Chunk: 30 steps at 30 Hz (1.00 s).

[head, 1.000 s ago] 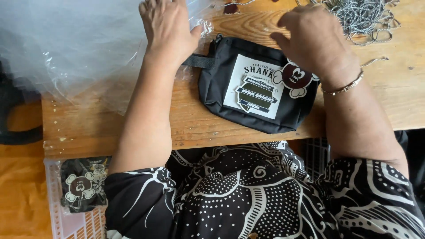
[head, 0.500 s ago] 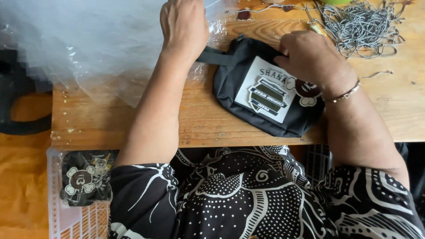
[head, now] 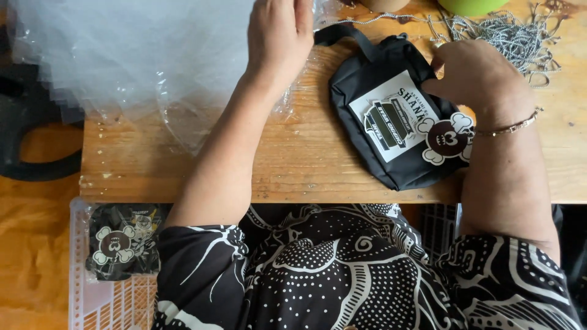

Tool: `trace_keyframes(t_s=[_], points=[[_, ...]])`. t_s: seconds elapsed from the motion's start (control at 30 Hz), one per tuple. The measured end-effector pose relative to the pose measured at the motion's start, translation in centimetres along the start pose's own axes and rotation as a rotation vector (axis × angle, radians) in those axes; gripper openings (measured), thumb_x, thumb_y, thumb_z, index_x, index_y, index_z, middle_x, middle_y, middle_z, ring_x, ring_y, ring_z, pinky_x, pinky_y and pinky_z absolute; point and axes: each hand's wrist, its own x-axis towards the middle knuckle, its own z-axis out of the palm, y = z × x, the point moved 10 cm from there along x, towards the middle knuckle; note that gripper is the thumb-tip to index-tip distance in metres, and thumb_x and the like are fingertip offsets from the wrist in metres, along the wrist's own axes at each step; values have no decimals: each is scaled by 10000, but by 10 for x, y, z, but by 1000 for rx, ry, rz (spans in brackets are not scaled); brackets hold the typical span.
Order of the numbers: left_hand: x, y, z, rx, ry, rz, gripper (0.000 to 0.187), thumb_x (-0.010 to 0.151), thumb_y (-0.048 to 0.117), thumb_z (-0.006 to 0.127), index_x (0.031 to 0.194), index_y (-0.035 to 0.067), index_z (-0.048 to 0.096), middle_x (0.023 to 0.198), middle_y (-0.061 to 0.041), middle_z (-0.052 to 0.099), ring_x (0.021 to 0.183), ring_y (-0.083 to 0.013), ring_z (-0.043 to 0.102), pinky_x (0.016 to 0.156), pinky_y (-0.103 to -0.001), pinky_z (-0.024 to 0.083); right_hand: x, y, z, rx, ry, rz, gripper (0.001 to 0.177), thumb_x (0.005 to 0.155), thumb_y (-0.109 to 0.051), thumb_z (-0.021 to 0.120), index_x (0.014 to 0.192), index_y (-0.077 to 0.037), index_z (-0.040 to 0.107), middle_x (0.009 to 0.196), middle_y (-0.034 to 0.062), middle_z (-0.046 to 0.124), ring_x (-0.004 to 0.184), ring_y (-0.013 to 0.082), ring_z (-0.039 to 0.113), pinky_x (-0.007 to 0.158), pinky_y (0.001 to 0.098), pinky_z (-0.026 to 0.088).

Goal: The person places a printed paper insert and a small tag into a black drawstring bag, then smooths the contents. They then place the bag into a clear plastic bag and smooth it out.

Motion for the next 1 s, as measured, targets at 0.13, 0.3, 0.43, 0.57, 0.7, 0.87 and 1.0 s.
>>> trace_keyframes(t_s=[0.13, 0.3, 0.43, 0.57, 0.7, 0.87, 1.0], points=[[-2, 14, 10, 25, -32, 76, 187, 1030, 194, 497, 963, 47, 592, 797, -185, 664, 672, -419, 622, 594, -518, 456, -3, -4, -21, -45, 332, -140, 300, 1003, -361, 747, 1124, -87, 772, 863, 127, 771, 781, 305, 728, 638, 431, 600], [-17, 85, 25, 17, -126, 198, 122, 993, 81, 523, 881, 89, 570, 691, -59, 619, 530, -216, 579, 427, -372, 443, -40, -61, -55, 510, 437, -469, 388, 1177, -295, 620, 1091, 76, 693, 900, 178, 727, 741, 251, 686, 646, 351, 546], [-51, 129, 50, -10, -145, 351, 127, 1068, 68, 525, 1071, -33, 602, 745, -54, 613, 509, -101, 484, 408, -242, 386, -7, -69, -4, 966, 19, -230, 330, 1190, -269, 477, 972, -44, 581, 735, 117, 660, 525, 172, 588, 452, 256, 460], [-58, 136, 54, -5, -199, 320, 194, 960, 197, 725, 857, 93, 598, 721, -54, 626, 567, -161, 611, 469, -319, 523, 0, -56, -1, 1213, 49, -209, 168, 1073, -163, 614, 920, -103, 646, 788, -47, 587, 682, 38, 504, 547, 202, 412], [-61, 118, 75, -19, -361, 275, 279, 1033, 262, 540, 850, 101, 677, 743, -63, 686, 583, -161, 649, 472, -271, 518, 0, -59, -1, 1130, 30, -298, 132, 1053, -151, 632, 1070, -38, 700, 822, 35, 656, 689, 91, 580, 584, 212, 486], [-52, 115, 67, -62, -318, 271, 240, 995, 138, 516, 796, 114, 647, 675, -21, 644, 537, -122, 574, 462, -250, 449, -2, -62, -7, 1124, 83, -435, 142, 1002, 116, 574, 1096, 51, 658, 737, 147, 639, 610, 178, 635, 551, 236, 545], [-46, 97, 64, 69, -304, 139, 284, 922, 336, 697, 977, 66, 627, 982, -90, 610, 731, -166, 595, 578, -293, 533, -19, -57, -30, 1172, 121, -401, 110, 1079, 31, 573, 1151, 8, 653, 886, 110, 694, 691, 139, 650, 639, 210, 573]])
